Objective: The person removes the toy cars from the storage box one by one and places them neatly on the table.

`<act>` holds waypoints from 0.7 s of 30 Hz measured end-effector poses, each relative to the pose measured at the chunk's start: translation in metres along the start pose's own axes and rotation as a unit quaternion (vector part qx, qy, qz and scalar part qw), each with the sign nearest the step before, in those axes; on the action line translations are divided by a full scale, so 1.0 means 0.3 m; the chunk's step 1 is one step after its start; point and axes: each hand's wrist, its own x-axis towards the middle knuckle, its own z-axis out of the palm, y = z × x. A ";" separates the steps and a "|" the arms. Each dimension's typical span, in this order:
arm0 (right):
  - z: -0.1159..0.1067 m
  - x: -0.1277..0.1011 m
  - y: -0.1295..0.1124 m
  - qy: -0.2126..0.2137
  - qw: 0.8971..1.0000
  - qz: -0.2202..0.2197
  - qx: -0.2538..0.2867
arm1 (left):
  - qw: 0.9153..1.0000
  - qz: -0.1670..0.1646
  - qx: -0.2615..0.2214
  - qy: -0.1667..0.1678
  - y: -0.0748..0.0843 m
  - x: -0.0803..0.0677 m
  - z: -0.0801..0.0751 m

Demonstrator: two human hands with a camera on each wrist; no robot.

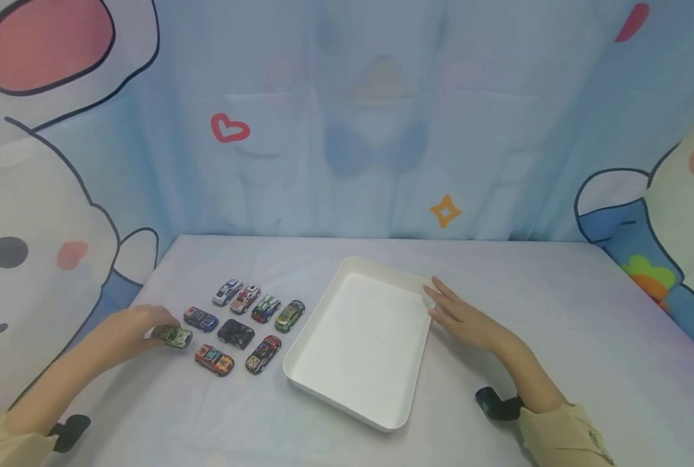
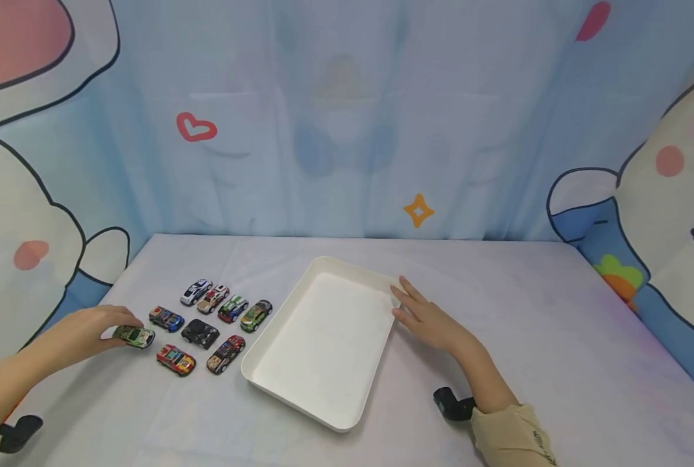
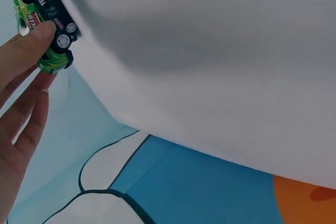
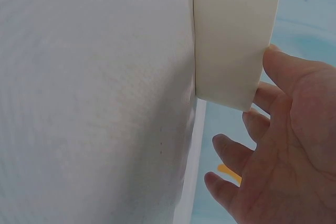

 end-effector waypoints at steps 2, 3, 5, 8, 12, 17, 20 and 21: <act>-0.001 -0.001 0.000 0.000 1.000 -0.001 0.000 | 1.000 -0.001 0.003 -0.011 -0.003 0.001 0.011; -0.001 -0.001 0.000 0.000 1.000 -0.001 0.000 | 1.000 -0.001 0.004 -0.015 -0.002 0.002 0.015; -0.001 -0.001 -0.002 0.000 1.000 -0.002 0.001 | 1.000 0.005 0.003 -0.019 -0.004 0.004 0.021; -0.001 -0.004 -0.004 0.002 1.000 -0.001 0.004 | 1.000 0.016 -0.008 -0.019 -0.008 0.008 0.032; 0.001 -0.006 -0.001 0.002 1.000 -0.003 0.009 | 0.999 0.022 -0.022 -0.025 -0.015 0.013 0.045; 0.001 -0.007 0.000 0.003 1.000 -0.004 0.005 | 0.999 0.026 -0.030 -0.030 -0.011 0.018 0.048; 0.002 -0.004 -0.002 0.004 1.000 -0.004 0.008 | 0.999 0.018 -0.031 -0.029 -0.005 0.017 0.047; 0.003 -0.002 -0.002 0.004 1.000 -0.005 0.009 | 0.999 0.014 -0.031 -0.028 -0.004 0.016 0.047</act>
